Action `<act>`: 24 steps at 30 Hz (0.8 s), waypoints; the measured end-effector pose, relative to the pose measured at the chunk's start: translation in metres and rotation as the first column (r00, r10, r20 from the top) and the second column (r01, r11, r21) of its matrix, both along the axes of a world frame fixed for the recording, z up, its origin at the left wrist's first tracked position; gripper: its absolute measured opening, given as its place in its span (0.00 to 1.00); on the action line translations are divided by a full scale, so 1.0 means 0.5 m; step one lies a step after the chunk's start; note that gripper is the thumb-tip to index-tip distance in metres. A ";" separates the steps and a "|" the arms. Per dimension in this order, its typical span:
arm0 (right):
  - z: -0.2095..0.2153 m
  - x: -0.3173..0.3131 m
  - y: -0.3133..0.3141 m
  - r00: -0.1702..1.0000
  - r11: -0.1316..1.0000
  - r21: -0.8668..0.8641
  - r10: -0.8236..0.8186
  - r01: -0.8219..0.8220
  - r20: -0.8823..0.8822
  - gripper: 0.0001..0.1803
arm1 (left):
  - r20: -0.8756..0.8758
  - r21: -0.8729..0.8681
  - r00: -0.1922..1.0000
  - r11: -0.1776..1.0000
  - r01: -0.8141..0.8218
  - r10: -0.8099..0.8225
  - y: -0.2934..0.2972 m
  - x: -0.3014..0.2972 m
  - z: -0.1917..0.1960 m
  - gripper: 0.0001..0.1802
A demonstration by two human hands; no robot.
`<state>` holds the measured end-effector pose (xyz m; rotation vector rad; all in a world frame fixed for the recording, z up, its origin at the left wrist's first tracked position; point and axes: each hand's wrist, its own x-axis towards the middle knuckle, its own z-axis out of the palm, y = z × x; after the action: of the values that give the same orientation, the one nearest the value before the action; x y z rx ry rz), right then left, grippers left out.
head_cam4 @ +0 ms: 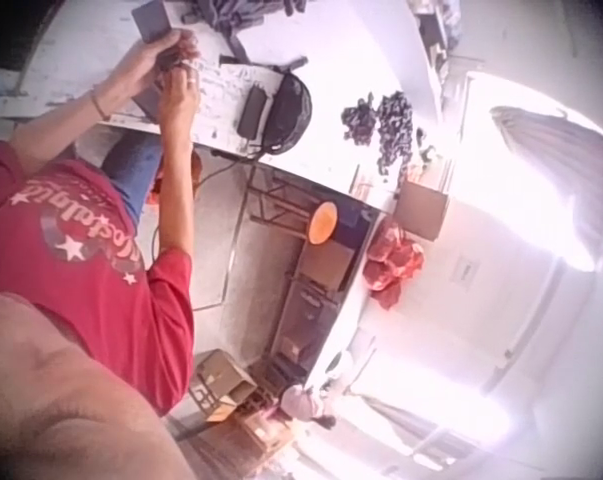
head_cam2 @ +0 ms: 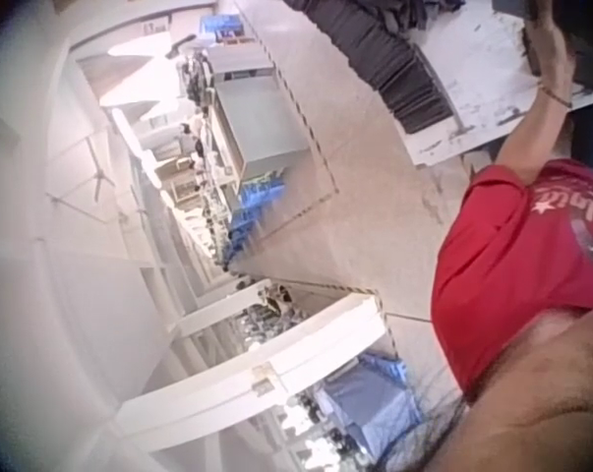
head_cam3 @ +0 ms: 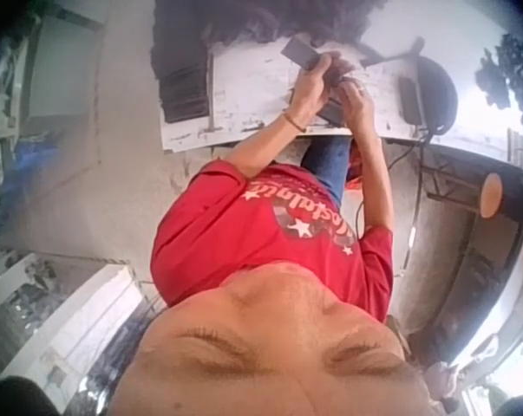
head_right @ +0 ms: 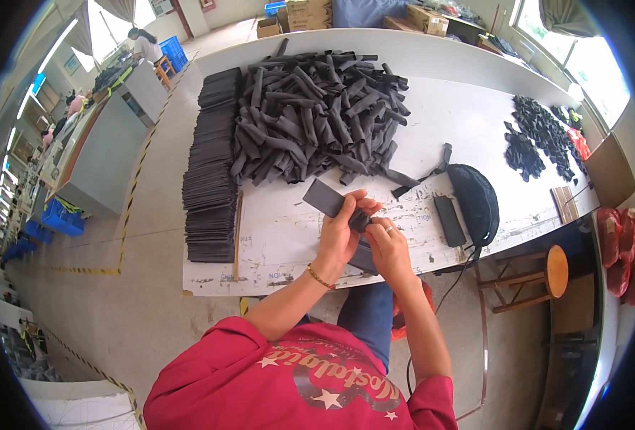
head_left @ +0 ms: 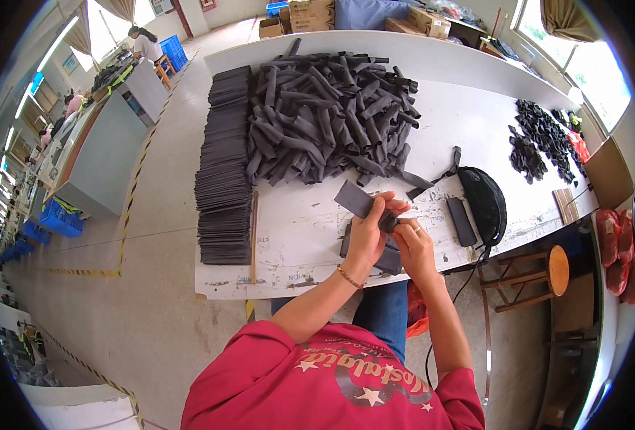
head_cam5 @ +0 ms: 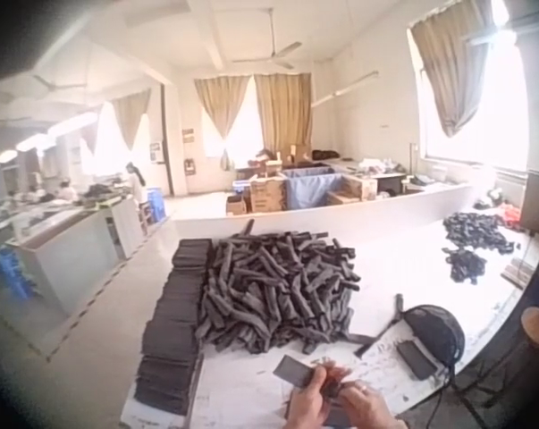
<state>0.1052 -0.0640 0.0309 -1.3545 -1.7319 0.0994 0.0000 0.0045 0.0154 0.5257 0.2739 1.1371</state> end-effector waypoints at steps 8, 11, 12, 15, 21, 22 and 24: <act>0.005 -0.035 0.008 0.939 0.989 -0.133 -0.102 0.061 -0.329 0.07 | 0.015 -0.052 1.000 0.998 -0.027 0.028 0.013 -0.003 0.013 0.22; -0.025 -0.053 0.014 0.687 0.973 -0.227 -0.182 0.025 -0.704 0.07 | 0.011 -0.018 0.998 0.998 -0.061 0.061 0.017 -0.004 0.032 0.22; -0.025 -0.058 0.014 0.614 0.982 -0.185 -0.169 0.037 -0.771 0.06 | 0.041 -0.007 0.996 0.997 -0.076 0.076 0.028 -0.012 0.031 0.22; -0.036 -0.024 -0.008 0.360 0.972 -0.225 -0.186 -0.067 -0.914 0.07 | 0.076 0.064 0.996 0.997 -0.047 0.042 0.038 -0.029 0.030 0.21; 0.013 -0.032 0.032 0.592 0.959 -0.283 -0.244 0.028 -0.768 0.09 | 0.028 0.032 1.000 0.999 0.004 -0.005 0.022 -0.026 0.056 0.22; 0.003 -0.028 0.033 0.591 0.960 -0.280 -0.243 0.031 -0.769 0.09 | 0.023 -0.019 1.000 1.000 -0.004 0.004 0.022 -0.028 0.062 0.21; -0.012 -0.018 0.031 0.705 0.971 -0.125 -0.234 0.203 -0.670 0.06 | -0.096 -0.040 0.992 0.995 -0.090 0.086 0.049 -0.052 0.033 0.19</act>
<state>0.0962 -0.0483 0.0251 -1.3174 -0.9385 0.4482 -0.0262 0.0291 0.0319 0.5336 0.4066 1.1908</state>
